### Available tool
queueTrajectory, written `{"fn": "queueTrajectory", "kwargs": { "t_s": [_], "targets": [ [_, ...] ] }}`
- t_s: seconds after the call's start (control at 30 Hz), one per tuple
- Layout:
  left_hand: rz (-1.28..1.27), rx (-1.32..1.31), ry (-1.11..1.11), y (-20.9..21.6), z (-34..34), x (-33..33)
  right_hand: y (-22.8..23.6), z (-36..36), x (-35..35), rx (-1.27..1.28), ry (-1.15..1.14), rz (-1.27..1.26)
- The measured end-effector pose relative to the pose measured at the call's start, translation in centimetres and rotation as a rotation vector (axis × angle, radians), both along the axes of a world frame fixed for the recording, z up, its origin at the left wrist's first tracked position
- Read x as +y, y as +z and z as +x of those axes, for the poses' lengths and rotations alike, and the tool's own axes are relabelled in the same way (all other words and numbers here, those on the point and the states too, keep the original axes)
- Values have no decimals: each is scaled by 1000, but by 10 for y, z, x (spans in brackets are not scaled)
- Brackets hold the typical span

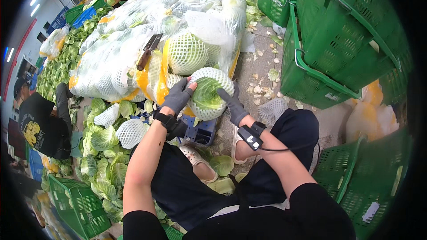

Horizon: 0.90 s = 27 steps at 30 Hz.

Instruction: The person removes a cabbage from a mesh bag, peels away the outer leaves by hand, and trims the stem using a knife before placing it into a green crate.

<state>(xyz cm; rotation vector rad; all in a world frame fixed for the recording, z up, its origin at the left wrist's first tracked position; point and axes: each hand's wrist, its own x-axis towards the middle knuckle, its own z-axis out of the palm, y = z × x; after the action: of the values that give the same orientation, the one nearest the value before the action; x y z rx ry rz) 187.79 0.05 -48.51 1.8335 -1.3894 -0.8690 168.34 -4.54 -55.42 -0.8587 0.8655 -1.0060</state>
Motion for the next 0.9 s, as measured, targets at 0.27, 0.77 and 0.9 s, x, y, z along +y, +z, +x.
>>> {"fn": "queueTrajectory", "kwargs": {
  "t_s": [0.27, 0.77, 0.9],
  "targets": [
    [-114, -285, 44, -16, 1, 15, -51, -19, 1, -424, 147, 102],
    [191, 1183, -427, 123, -65, 66, -10, -30, 39, -766, 275, 477],
    [20, 772, -49, 113, -62, 71, -15, -32, 42, -728, 277, 487]
  ]
}}
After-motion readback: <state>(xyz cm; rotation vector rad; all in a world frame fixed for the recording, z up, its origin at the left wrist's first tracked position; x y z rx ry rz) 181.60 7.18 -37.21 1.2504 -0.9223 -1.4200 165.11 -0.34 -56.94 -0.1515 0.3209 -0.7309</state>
